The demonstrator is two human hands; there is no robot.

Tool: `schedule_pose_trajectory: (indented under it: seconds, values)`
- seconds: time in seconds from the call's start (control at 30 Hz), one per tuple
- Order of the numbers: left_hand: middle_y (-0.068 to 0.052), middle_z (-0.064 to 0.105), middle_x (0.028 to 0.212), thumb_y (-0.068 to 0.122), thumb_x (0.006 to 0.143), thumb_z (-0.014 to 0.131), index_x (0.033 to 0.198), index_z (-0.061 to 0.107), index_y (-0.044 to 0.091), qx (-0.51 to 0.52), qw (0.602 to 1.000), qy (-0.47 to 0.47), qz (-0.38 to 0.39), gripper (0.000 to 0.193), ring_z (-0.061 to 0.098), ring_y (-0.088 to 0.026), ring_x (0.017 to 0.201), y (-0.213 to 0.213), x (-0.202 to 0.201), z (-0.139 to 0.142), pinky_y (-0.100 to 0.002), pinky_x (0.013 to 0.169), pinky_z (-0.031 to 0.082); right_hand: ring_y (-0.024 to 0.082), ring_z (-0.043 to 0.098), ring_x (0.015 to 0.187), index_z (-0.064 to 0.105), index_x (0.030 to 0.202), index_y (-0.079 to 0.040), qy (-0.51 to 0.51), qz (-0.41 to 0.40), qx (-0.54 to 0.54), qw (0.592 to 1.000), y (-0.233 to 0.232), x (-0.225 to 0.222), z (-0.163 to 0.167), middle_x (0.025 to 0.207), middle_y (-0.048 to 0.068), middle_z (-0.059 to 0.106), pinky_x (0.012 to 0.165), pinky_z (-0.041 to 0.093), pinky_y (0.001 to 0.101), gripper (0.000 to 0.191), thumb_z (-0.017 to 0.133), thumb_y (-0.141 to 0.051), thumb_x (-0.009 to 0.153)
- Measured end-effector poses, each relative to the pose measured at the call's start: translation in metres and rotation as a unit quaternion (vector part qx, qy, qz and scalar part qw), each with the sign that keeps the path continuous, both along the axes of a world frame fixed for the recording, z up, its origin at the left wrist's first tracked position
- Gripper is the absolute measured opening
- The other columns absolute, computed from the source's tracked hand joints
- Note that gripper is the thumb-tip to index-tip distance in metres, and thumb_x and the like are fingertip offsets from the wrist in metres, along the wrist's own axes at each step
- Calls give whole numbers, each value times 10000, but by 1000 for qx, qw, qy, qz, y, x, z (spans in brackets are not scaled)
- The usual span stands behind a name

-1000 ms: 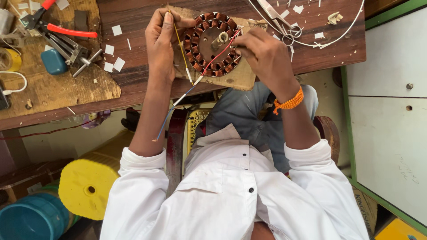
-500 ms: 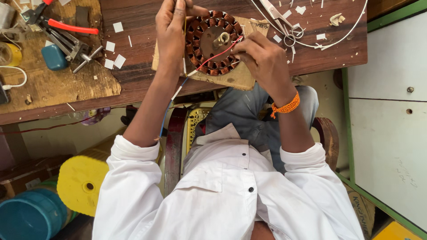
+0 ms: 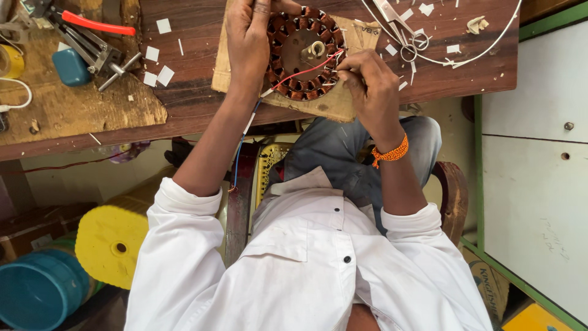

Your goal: The person inserts insulated wires into slots of a copper-wound motor stator, then strips and twists wire ends together. The person works at a cluttered bench with tools and spare wire pieces visible.

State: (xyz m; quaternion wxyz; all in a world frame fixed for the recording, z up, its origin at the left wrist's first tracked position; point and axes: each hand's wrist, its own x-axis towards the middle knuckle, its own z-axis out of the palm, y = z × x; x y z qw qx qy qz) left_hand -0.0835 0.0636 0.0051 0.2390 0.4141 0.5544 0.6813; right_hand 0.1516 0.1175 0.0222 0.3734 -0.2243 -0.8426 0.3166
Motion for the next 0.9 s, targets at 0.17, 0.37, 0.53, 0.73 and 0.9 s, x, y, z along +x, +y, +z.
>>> schedule_pose_trajectory:
  seconds: [0.17,0.37,0.53,0.73,0.9]
  values:
    - [-60,807,967,212,1144,463,1080,707,27,18,1000,-15,-20,313,761,-116,887,-1,2,3,-290,822,619,136,693,771,631,1053,-3,17,-11,-39,999,2,3,-3,984,81,666,662,548,285,152,693,-137,1089]
    - [-59,813,964,206,1149,462,1068,718,29,12,1000,8,-10,322,767,-124,881,0,2,-1,-293,822,611,122,684,787,629,1069,6,37,0,-55,998,4,9,-2,1022,88,673,684,536,259,177,667,-159,1119]
    - [-64,803,979,168,1142,461,1092,686,32,32,999,-13,-15,268,768,-146,895,4,2,3,-301,826,606,77,665,738,622,1048,-9,44,-40,-116,991,1,11,-1,963,50,679,650,505,225,146,652,-144,1091]
    - [-24,695,1030,41,1061,566,1109,677,103,119,934,303,150,137,651,-219,851,-46,34,44,-351,801,501,55,633,778,628,1056,19,87,-70,-220,969,-5,15,-2,957,51,705,693,522,211,80,631,-60,1043]
    - [-26,697,1132,94,968,776,1190,729,94,68,886,458,-28,226,684,-188,810,-64,75,56,-332,697,512,43,621,834,629,1042,13,129,-75,-272,951,-6,11,-4,962,29,702,744,527,208,60,625,-47,1039]
